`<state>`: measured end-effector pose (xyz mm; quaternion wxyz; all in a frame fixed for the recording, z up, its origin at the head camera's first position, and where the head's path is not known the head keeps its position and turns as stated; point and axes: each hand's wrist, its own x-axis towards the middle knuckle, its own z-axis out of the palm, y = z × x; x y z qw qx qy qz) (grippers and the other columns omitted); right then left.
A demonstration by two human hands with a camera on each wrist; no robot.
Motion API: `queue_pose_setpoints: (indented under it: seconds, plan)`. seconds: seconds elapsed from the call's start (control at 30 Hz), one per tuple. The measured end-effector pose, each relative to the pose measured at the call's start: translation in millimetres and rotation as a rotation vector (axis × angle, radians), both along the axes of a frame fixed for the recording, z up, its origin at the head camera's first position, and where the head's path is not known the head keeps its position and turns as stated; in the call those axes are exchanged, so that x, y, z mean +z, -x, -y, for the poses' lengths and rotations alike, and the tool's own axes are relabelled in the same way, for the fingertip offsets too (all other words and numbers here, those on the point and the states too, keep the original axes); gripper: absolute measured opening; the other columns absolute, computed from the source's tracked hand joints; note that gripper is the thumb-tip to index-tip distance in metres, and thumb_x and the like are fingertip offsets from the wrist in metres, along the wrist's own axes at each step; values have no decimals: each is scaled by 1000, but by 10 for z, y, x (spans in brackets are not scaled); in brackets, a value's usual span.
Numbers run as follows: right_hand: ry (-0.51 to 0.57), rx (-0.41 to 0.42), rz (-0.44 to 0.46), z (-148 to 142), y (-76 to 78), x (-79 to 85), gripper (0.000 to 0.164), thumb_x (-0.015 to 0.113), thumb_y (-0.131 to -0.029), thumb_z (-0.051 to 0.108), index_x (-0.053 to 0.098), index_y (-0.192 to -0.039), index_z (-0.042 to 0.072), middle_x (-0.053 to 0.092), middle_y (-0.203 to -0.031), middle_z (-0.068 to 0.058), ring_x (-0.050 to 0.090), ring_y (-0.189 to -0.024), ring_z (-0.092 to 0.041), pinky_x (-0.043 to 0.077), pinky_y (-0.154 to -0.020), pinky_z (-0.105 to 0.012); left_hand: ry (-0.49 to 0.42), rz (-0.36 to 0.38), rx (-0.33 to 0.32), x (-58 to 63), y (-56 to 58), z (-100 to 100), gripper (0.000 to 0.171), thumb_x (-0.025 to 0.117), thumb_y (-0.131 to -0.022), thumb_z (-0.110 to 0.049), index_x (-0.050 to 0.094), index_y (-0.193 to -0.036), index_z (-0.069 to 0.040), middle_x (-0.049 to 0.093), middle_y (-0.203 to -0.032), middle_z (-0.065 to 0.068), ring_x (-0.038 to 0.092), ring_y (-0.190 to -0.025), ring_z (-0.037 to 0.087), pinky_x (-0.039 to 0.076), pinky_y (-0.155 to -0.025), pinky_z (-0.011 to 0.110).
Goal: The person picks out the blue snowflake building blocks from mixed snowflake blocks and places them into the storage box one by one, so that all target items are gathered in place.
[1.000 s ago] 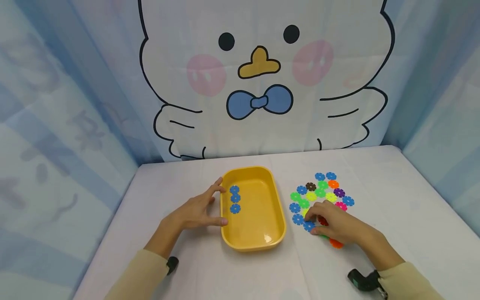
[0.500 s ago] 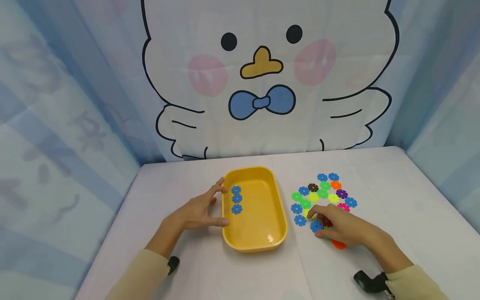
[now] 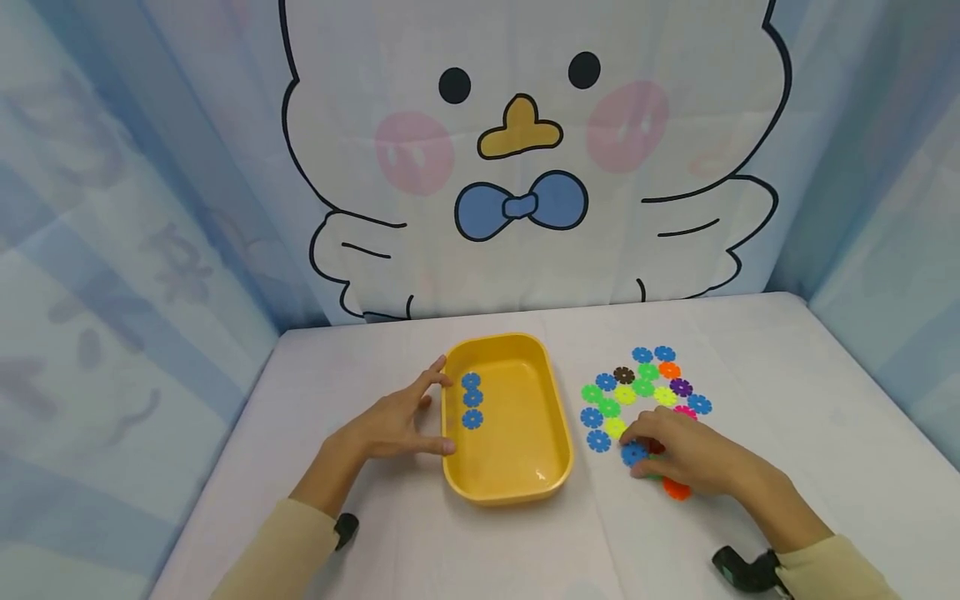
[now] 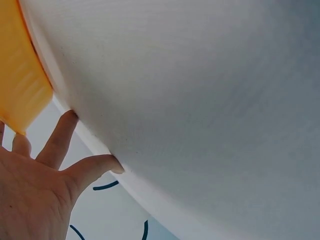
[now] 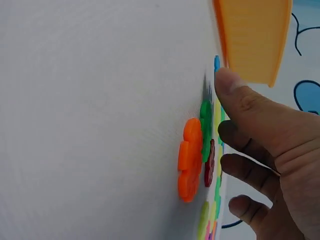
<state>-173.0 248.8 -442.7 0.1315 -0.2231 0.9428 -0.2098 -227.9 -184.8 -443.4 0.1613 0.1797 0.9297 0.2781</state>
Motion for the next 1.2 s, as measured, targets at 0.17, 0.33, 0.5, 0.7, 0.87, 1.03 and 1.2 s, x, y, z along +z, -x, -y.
queue_pose_setpoints:
  seconds: [0.17,0.33,0.5,0.7,0.87,1.03,1.2]
  plan:
    - [60,9,-31,13,35,9,35,80,-87,44,72,-114,23,57,-91,14,53,-89,-11,54,-76,-23,-13,8,-7,5,-3,10,96,83,-73,-66,34,-150,-37,3,-171,-23,52,-140,33,45,-110,61]
    - [112,18,-60,13,85,24,35,80,-88,41,71,-117,22,58,-92,13,55,-89,-12,55,-75,-22,-11,7,-2,22,-12,2,95,84,-73,-64,34,-149,-37,2,-170,-25,52,-141,32,45,-111,60]
    - [139,0,-123,-2,123,130,36,82,-86,41,71,-116,22,62,-99,13,58,-95,-13,58,-78,-25,4,-6,-8,35,-7,-27,94,83,-74,-64,35,-150,-38,2,-169,-26,54,-138,32,46,-110,58]
    - [201,27,-189,37,196,222,32,84,-85,37,73,-112,23,63,-111,6,61,-106,-19,62,-86,-39,24,-4,9,42,-4,-25,94,83,-73,-66,35,-150,-39,4,-170,-24,54,-138,32,47,-109,58]
    - [216,17,-210,78,209,197,30,85,-85,36,73,-110,24,61,-121,-1,60,-114,-26,61,-89,-46,15,1,2,43,-9,-14,93,83,-74,-64,35,-149,-39,3,-170,-26,54,-138,32,47,-109,58]
    - [236,12,-226,124,230,178,30,85,-84,37,73,-109,25,59,-124,-2,58,-117,-27,61,-90,-46,12,1,3,42,-5,-18,92,83,-74,-65,35,-149,-39,3,-169,-26,54,-138,32,47,-109,58]
    - [241,21,-254,196,268,188,31,86,-83,38,74,-108,24,60,-125,-5,58,-117,-27,60,-92,-48,13,2,7,43,-6,-20,93,83,-74,-64,36,-149,-38,3,-170,-25,54,-138,31,47,-110,58]
